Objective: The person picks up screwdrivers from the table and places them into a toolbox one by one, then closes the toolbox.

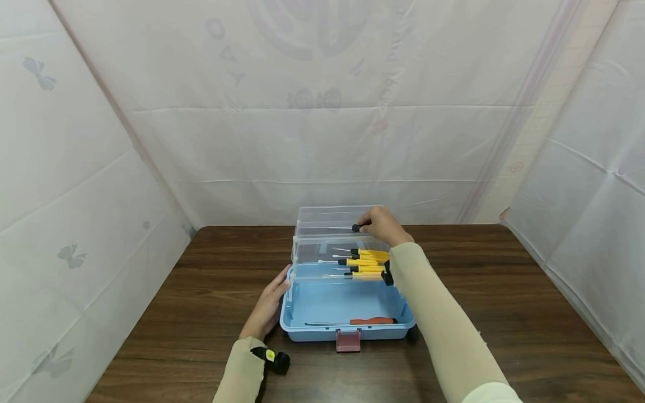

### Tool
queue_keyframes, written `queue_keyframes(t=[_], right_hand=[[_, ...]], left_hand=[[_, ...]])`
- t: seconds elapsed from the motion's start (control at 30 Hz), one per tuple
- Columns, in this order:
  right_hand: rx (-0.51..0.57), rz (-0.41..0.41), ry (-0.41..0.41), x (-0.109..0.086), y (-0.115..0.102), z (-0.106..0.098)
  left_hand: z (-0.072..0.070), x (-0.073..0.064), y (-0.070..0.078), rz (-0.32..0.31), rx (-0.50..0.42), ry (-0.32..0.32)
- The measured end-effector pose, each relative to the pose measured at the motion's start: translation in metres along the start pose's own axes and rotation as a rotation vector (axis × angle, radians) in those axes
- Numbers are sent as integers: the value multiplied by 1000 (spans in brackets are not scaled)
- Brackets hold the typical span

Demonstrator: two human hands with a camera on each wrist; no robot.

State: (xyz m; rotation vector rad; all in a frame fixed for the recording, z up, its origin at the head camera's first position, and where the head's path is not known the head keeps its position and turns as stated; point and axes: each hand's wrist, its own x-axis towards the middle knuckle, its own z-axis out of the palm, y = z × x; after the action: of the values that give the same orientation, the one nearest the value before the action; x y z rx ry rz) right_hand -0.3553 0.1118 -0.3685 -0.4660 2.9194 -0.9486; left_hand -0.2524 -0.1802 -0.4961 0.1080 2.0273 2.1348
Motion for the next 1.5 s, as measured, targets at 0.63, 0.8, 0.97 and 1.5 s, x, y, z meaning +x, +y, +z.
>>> queue_keyframes(t=[0.63,0.8,0.97,1.5], right_hand=[[56,39,-19,-3,7,-8],[52,37,-6,-4,8,-10],[74,26,3,-6,10,-15],[49,-3,62,-20,26,-30]], left_hand=[[0,1,-1,-6,-7,-2],[1,1,0,-12,1,5],[1,2,0,-11,0,2],[1,6,-1,-20,17,10]])
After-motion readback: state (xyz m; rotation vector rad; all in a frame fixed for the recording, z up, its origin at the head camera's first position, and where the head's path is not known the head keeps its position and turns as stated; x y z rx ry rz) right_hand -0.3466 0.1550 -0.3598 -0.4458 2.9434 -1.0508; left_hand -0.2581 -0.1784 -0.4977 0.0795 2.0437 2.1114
